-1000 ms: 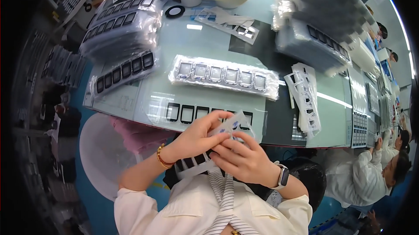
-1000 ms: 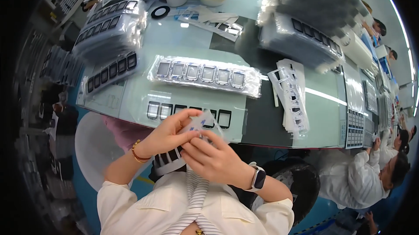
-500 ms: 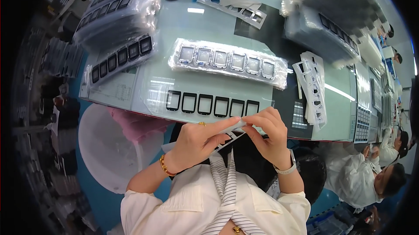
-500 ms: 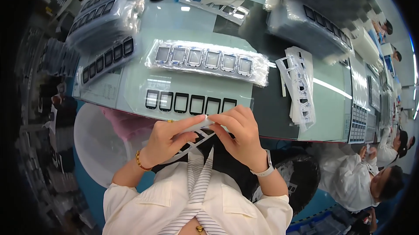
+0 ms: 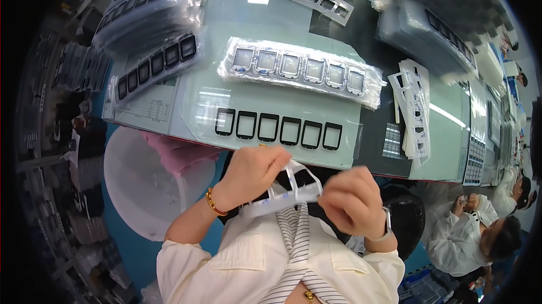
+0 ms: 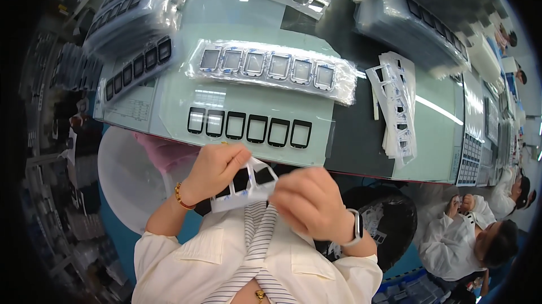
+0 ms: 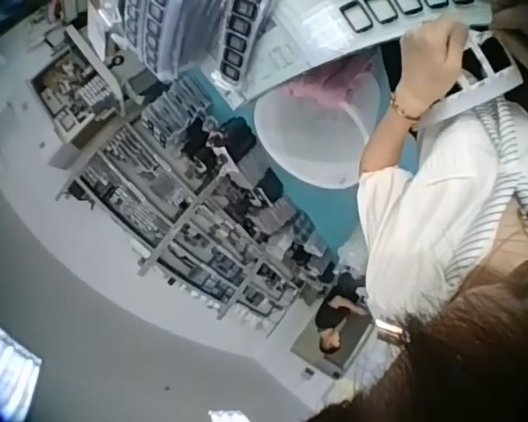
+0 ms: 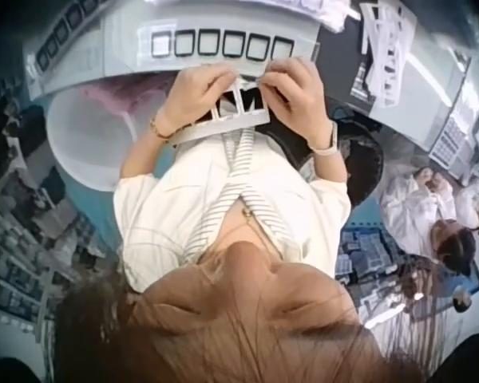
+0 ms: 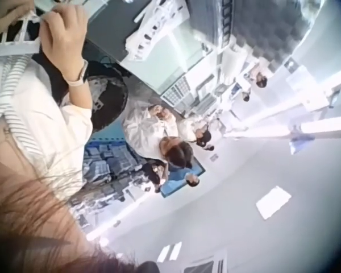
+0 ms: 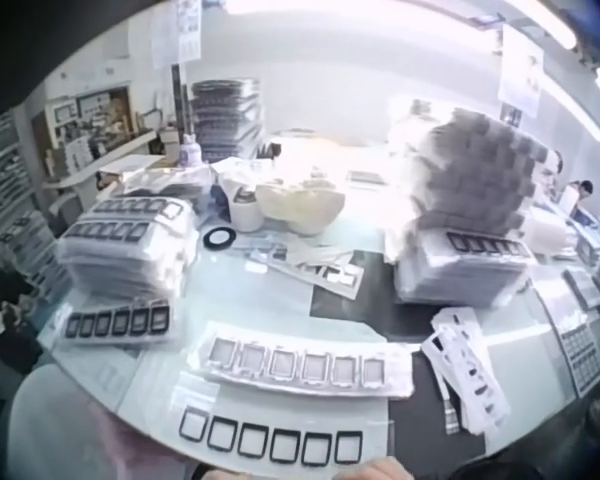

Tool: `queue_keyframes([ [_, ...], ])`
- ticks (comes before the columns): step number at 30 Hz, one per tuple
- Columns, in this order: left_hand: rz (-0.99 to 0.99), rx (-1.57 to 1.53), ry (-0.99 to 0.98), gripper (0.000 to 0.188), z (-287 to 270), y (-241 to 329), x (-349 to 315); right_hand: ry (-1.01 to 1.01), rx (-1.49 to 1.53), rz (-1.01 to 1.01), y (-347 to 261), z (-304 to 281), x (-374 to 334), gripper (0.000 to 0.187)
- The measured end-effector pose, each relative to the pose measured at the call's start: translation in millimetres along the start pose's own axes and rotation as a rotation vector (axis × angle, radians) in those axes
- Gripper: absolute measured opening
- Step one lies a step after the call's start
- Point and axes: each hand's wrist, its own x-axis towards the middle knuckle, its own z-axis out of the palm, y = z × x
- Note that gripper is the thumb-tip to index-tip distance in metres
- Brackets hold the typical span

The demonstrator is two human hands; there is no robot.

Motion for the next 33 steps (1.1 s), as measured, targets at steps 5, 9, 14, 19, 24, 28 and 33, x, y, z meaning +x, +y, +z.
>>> queue_keyframes([
  [5,-0.013,-0.007,0.063,0.015,14,3,0,0.153,0.24,0.116,15,-19,-15,0.007],
  [9,0.181,0.077,0.023,0.019,40,17,6,0.357,0.343,0.56,93,13,-29,0.002],
  [14,0.264,0.199,0.104,0.019,59,11,11,0.283,0.292,0.561,111,28,-37,0.004],
  [19,0.253,0.295,0.109,0.022,63,12,15,0.26,0.213,0.535,111,25,-29,0.005],
  [24,0.241,0.307,0.108,0.023,66,12,16,0.258,0.197,0.516,114,26,-30,0.006],
  [28,0.24,0.304,0.114,0.023,65,13,17,0.264,0.211,0.55,110,25,-28,0.006],
  [33,0.242,0.305,0.112,0.023,66,11,18,0.254,0.156,0.512,111,25,-26,0.005],
])
